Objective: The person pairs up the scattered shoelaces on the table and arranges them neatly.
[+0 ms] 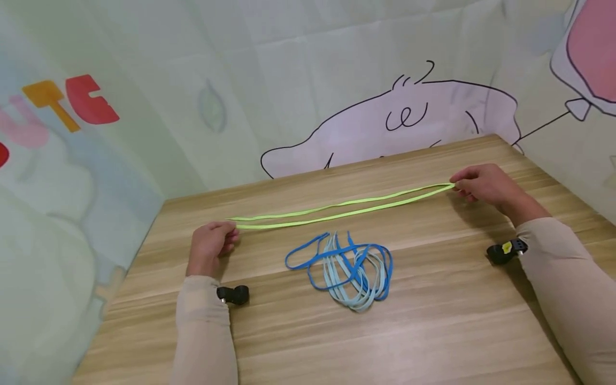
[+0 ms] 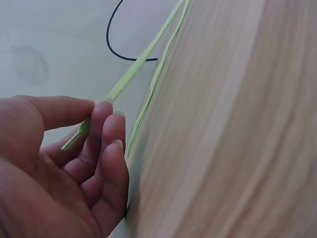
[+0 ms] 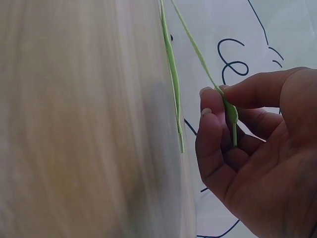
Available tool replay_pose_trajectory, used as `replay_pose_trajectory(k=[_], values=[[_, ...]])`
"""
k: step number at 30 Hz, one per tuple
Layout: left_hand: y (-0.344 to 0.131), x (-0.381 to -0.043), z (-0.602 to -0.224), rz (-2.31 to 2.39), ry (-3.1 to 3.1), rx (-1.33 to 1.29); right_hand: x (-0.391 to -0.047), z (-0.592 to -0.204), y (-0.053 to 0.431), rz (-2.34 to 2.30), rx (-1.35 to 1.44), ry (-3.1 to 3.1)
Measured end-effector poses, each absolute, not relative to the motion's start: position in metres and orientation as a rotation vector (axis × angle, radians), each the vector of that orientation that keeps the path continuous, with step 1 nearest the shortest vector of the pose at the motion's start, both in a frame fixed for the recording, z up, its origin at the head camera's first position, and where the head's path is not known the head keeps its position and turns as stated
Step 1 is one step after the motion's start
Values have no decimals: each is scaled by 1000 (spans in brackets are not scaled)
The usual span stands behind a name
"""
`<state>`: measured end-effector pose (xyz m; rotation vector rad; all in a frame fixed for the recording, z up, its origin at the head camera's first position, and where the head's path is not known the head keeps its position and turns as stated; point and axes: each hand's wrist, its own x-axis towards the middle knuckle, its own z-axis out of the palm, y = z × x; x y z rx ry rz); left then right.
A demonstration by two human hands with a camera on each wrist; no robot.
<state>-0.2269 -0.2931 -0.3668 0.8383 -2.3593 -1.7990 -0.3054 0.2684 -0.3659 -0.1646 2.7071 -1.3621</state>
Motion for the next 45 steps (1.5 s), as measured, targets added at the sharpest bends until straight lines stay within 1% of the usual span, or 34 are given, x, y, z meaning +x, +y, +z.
replay_pose_trajectory(k=[9,14,27,31,38,45], values=[[-296,-224,-368,-1845,-2310,895,-307,-363,264,-1306,-157,2743],[-296,-225,-369,-1869,-2262,920,-306,-363,265,-1298,-108,2753],[-286,-228,-364,-1856,-2239,851,-302,-362,269,-1316,-66,2829],[-272,-231,-364,-1822,-2354,704,-301,-359,264,-1319,-86,2849],[-232,-236,-357,-1756,-2657,340,-297,-349,243,-1361,-148,2746],[-191,-232,-355,-1717,-2852,-22,-288,-343,218,-1364,-250,2699]])
